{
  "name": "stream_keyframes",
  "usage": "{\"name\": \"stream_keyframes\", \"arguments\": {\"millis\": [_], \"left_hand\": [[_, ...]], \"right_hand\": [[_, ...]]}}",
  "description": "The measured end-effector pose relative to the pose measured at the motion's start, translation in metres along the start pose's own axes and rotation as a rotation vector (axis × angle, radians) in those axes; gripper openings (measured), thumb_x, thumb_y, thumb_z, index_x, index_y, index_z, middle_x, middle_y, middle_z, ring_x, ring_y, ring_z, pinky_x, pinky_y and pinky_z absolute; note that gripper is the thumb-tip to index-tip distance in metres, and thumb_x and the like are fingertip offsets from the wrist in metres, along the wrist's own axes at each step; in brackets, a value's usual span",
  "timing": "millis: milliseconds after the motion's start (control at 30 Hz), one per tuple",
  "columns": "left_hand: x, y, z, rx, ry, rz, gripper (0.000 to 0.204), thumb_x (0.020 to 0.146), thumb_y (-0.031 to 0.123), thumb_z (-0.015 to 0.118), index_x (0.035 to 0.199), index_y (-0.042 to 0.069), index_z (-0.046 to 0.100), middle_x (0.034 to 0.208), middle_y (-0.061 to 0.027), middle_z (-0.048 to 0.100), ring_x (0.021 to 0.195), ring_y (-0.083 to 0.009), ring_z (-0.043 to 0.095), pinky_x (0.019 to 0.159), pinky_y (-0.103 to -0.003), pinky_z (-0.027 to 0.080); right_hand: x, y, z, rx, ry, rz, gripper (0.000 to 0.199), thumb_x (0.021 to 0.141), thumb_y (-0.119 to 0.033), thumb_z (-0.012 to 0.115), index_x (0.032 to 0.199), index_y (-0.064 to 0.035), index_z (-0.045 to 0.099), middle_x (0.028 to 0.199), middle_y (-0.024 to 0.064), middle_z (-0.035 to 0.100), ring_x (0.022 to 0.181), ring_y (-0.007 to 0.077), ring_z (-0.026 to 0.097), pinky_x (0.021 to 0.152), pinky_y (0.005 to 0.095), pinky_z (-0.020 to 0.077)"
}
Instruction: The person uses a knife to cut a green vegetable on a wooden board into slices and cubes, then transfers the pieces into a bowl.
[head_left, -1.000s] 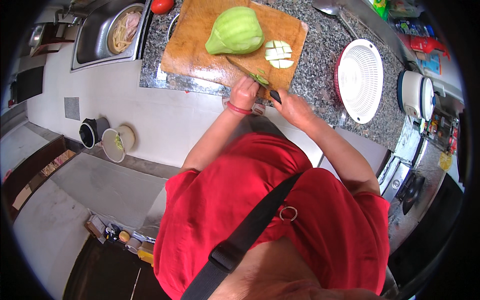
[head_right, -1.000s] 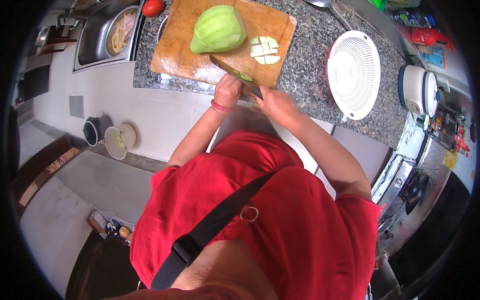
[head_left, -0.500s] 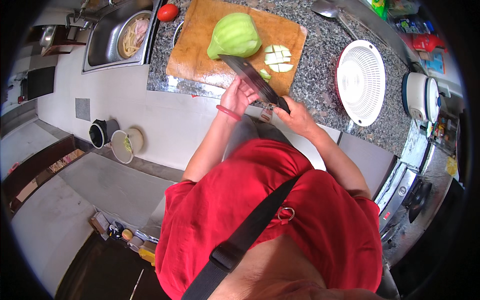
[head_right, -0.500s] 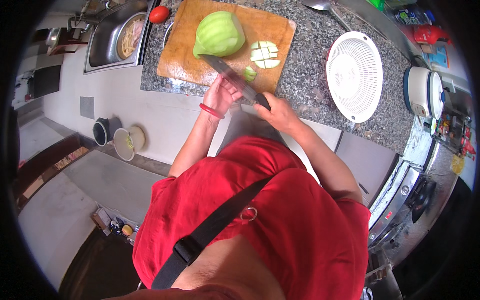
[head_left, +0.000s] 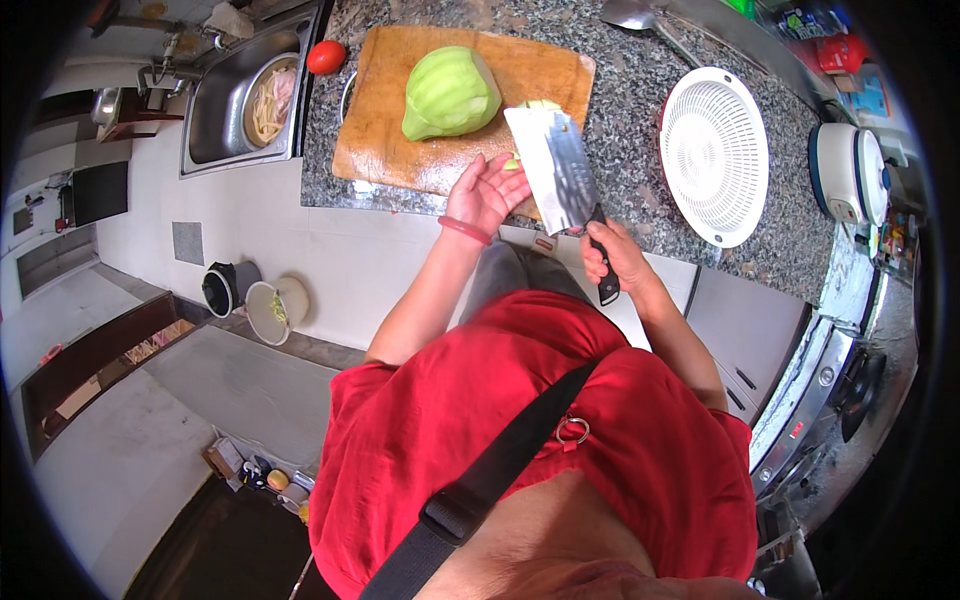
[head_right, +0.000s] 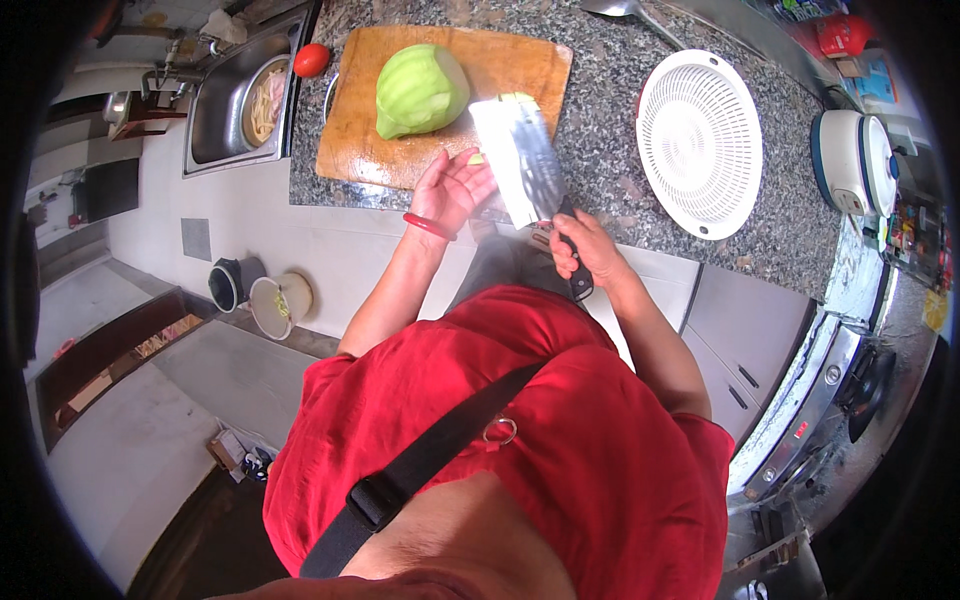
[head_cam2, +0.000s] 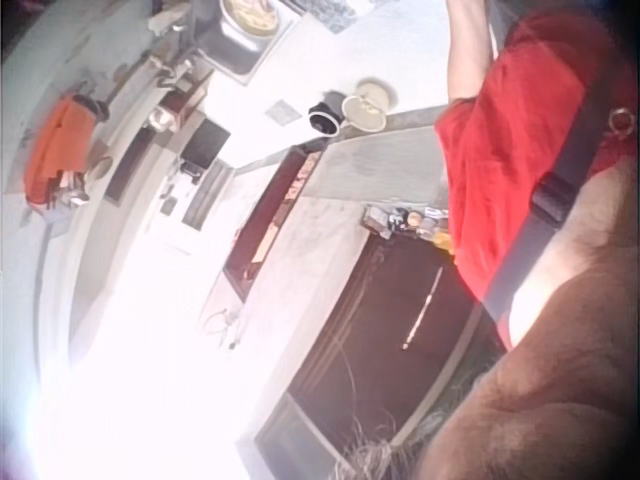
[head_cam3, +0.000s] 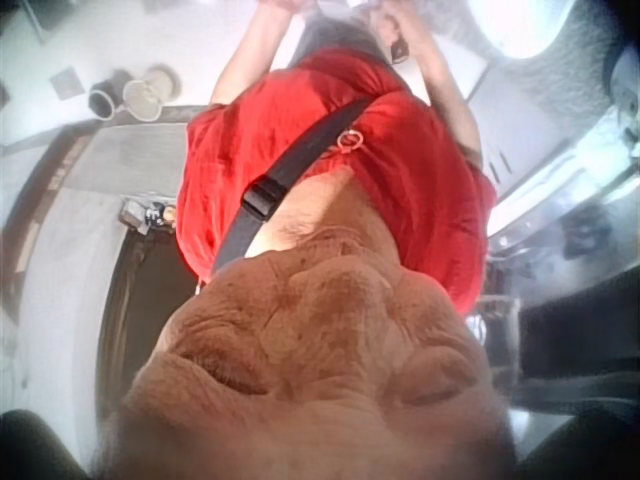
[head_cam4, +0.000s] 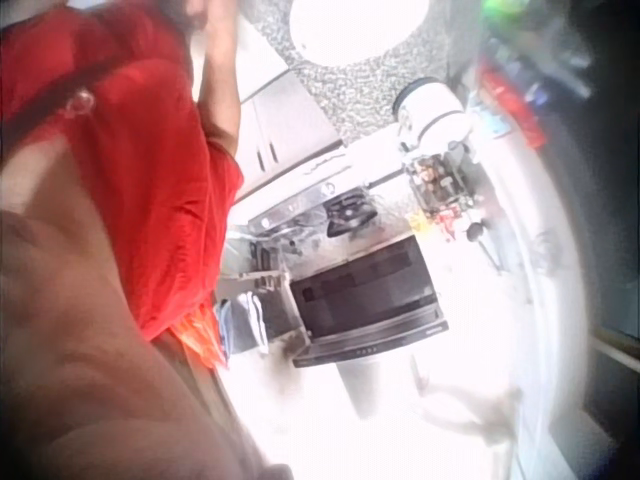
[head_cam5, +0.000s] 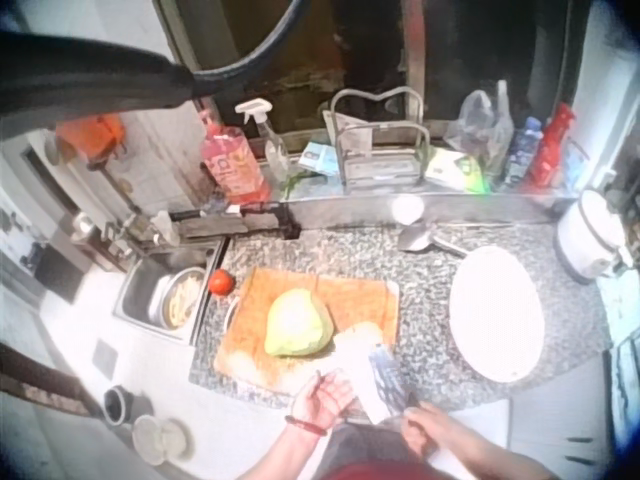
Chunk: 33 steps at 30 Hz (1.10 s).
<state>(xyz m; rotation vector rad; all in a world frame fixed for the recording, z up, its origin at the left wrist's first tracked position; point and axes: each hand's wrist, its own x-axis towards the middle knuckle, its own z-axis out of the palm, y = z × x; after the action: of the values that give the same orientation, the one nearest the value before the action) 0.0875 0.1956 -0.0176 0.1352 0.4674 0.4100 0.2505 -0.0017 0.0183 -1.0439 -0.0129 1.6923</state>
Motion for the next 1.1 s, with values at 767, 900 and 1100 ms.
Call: {"name": "stream_keyframes", "arguments": {"millis": [767, 900, 1100], "left_hand": [[0.076, -0.031, 0.020, 1.919, 0.299, 0.863, 0.065, 0.085, 0.035, 0.057, 0.133, -0.003, 0.035, 0.135, -0.0257, 0.039, 0.125, -0.0394, 0.036, 0.106, -0.043, 0.026], [0.062, -0.026, 0.018, 2.033, 0.201, 0.843, 0.062, 0.084, 0.037, 0.058, 0.130, -0.002, 0.041, 0.133, -0.0238, 0.041, 0.124, -0.0385, 0.037, 0.105, -0.043, 0.027], [0.037, -0.030, 0.012, 2.188, 0.260, 0.827, 0.064, 0.080, 0.043, 0.060, 0.126, 0.001, 0.047, 0.134, -0.0196, 0.042, 0.128, -0.0366, 0.034, 0.106, -0.052, 0.021]], "right_hand": [[0.045, -0.031, -0.042, -0.261, 0.074, 0.083, 0.022, 0.093, -0.026, 0.049, 0.099, -0.0043, 0.048, 0.059, 0.0005, 0.042, 0.040, 0.0087, 0.039, 0.037, 0.0271, 0.0380], [0.039, -0.023, -0.034, -0.331, 0.042, 0.106, 0.025, 0.092, -0.026, 0.050, 0.101, -0.0025, 0.048, 0.060, -0.0002, 0.042, 0.042, 0.0081, 0.040, 0.039, 0.0266, 0.0378], [0.032, 0.005, -0.022, -0.276, 0.068, 0.123, 0.022, 0.092, -0.025, 0.048, 0.100, -0.0043, 0.048, 0.060, 0.0009, 0.042, 0.041, 0.0096, 0.040, 0.039, 0.0275, 0.0390]]}}
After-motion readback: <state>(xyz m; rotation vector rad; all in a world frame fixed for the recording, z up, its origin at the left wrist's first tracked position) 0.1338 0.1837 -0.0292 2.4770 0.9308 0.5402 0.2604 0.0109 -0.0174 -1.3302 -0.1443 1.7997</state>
